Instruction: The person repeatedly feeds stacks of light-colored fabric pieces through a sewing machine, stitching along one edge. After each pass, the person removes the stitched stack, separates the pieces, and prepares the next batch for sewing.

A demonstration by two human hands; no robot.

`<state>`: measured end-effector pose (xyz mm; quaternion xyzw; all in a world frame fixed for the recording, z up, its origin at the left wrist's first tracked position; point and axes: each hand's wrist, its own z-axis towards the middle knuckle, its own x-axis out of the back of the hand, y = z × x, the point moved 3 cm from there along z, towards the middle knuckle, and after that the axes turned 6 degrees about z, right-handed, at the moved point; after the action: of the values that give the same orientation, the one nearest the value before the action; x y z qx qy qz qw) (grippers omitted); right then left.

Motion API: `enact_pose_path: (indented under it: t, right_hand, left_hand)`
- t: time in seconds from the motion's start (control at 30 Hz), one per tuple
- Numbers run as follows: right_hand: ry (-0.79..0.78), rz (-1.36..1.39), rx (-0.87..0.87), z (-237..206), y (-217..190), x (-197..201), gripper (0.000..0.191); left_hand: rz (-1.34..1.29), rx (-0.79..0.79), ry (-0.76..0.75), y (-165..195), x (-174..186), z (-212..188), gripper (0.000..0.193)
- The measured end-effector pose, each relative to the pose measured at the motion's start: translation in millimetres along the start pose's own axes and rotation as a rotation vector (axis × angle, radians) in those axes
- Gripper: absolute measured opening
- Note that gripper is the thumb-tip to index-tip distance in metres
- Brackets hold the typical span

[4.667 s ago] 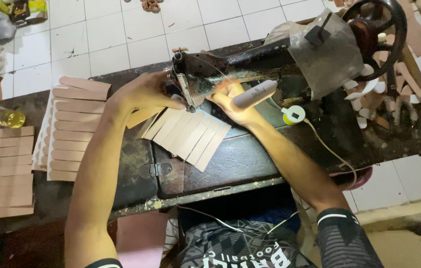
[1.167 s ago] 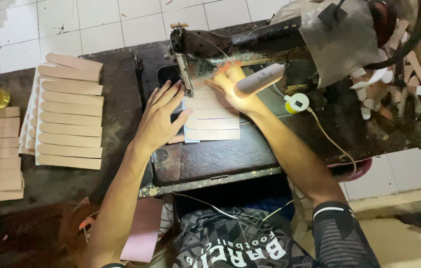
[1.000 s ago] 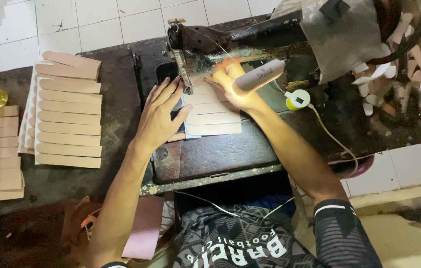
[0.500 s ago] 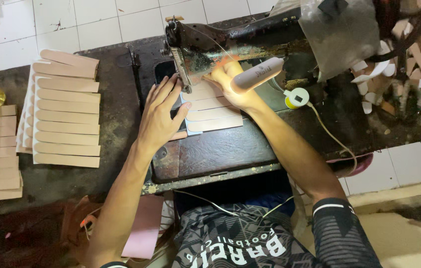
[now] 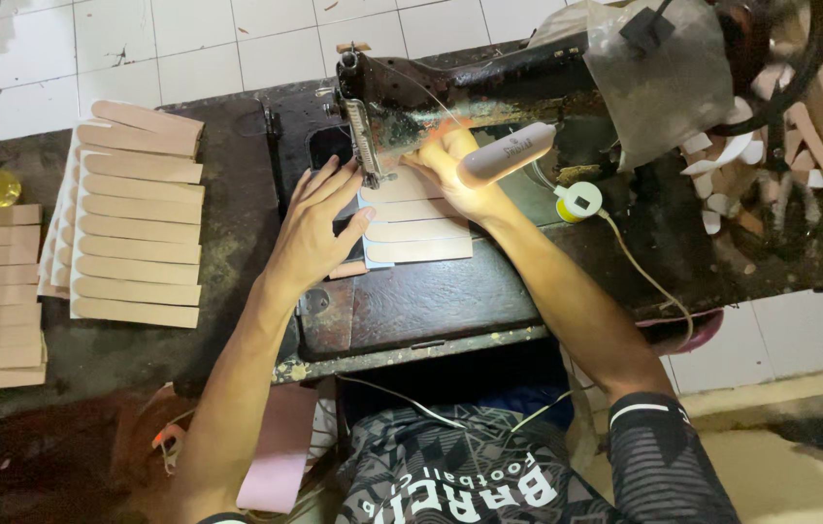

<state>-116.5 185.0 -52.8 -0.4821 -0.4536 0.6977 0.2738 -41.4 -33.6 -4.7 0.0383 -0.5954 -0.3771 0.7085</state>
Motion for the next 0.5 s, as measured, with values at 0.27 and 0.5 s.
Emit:
enact_pose_path:
  t: [0.27, 0.5]
  right_hand:
    - [0.019, -0.174, 0.112, 4, -16, -9, 0.018]
    - [0.035, -0.273, 0.07, 4, -16, -6, 0.018]
  left_hand:
    - [0.063, 0.002, 0.064, -2, -3, 0, 0.052]
    - [0.094, -0.008, 0.065, 0, -3, -1, 0.052]
